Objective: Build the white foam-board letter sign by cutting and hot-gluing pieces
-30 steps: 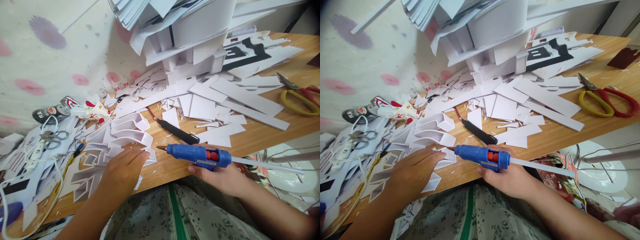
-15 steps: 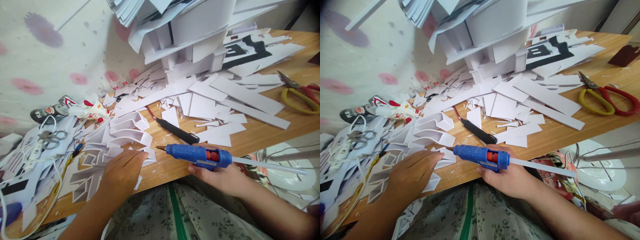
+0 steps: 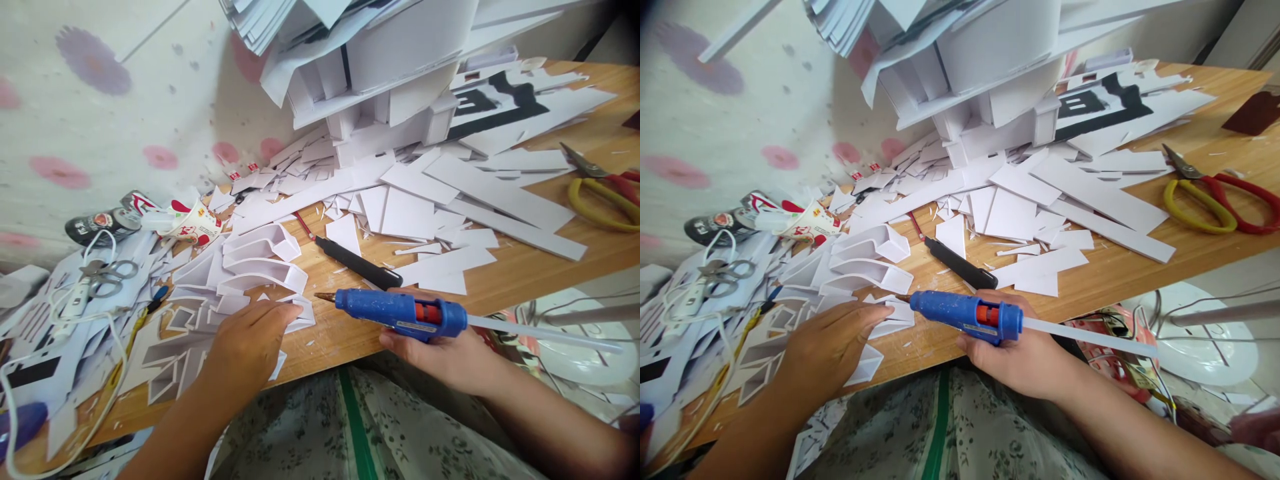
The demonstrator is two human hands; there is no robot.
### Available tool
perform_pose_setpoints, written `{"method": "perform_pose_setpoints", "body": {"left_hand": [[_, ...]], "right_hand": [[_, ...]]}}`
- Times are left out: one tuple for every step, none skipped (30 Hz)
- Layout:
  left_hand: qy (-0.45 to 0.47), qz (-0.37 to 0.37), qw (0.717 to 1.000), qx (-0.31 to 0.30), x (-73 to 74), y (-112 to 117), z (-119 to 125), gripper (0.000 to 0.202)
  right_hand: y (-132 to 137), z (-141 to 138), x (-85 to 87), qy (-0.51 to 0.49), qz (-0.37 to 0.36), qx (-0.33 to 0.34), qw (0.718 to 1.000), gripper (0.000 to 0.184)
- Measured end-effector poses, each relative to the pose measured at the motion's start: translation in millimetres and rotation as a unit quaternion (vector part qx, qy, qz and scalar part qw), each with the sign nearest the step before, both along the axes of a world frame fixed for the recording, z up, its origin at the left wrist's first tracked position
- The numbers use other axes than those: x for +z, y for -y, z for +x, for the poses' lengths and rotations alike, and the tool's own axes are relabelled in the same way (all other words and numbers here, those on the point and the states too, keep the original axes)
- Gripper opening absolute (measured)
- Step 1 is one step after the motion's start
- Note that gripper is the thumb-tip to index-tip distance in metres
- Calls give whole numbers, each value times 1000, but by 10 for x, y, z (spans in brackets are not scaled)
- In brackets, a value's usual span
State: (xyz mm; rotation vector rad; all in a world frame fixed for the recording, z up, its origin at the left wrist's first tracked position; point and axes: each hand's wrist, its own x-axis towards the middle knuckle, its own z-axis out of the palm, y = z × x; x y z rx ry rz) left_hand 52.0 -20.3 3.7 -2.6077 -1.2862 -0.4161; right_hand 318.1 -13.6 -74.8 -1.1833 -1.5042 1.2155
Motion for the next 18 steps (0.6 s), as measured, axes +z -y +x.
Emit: {"method": "perform_pose_setpoints", "body": {"left_hand": [[7, -2, 1000, 0, -1, 1, -4, 23], [14, -2, 1000, 0, 1, 3, -8, 23], [19, -2, 1000, 2, 7, 7, -13, 22], [24, -3, 1000, 7, 16, 13, -19, 23], [29, -4, 999, 13, 28, 21, -27, 23], [36, -5, 999, 22, 43, 29, -35, 22], [43, -7, 999, 31, 60, 37, -45, 21], [52, -10, 998, 40, 77, 45, -54, 20], [59, -15, 997, 47, 92, 50, -63, 19], [65, -20, 997, 48, 105, 52, -71, 19], [67, -28, 996, 46, 112, 51, -77, 19], [68, -38, 996, 41, 115, 48, -83, 20], [70, -48, 996, 34, 112, 43, -88, 20], [71, -54, 996, 26, 104, 37, -93, 21], [73, -57, 996, 18, 91, 32, -99, 21], [76, -57, 995, 11, 76, 29, -107, 22], [79, -56, 995, 6, 59, 27, -115, 22], [82, -55, 995, 3, 42, 29, -125, 23]], "right_hand": [[-3, 4, 4, 1, -2, 10, 1000, 35], [-3, 8, 4, 1, -4, 19, 1000, 35], [-1, 10, 1, 2, -5, 23, 1000, 36], [4, 12, -4, 5, -4, 23, 1000, 38], [7, 15, -6, 12, 0, 21, 1000, 39], [9, 18, -4, 22, 8, 20, 1000, 40], [6, 21, 6, 35, 19, 20, 999, 40], [-1, 24, 25, 49, 32, 21, 998, 38], [-14, 26, 53, 63, 44, 27, 997, 36], [-31, 26, 88, 75, 54, 37, 995, 34], [-51, 22, 128, 83, 62, 51, 993, 30], [-73, 16, 169, 91, 66, 70, 991, 26], [-94, 6, 209, 98, 68, 92, 989, 21], [-114, -8, 245, 103, 67, 116, 986, 16], [-131, -24, 274, 106, 65, 138, 983, 12], [-145, -41, 296, 107, 60, 154, 980, 9], [-156, -59, 310, 108, 53, 167, 979, 8], [-166, -77, 318, 109, 45, 174, 978, 7]]}}
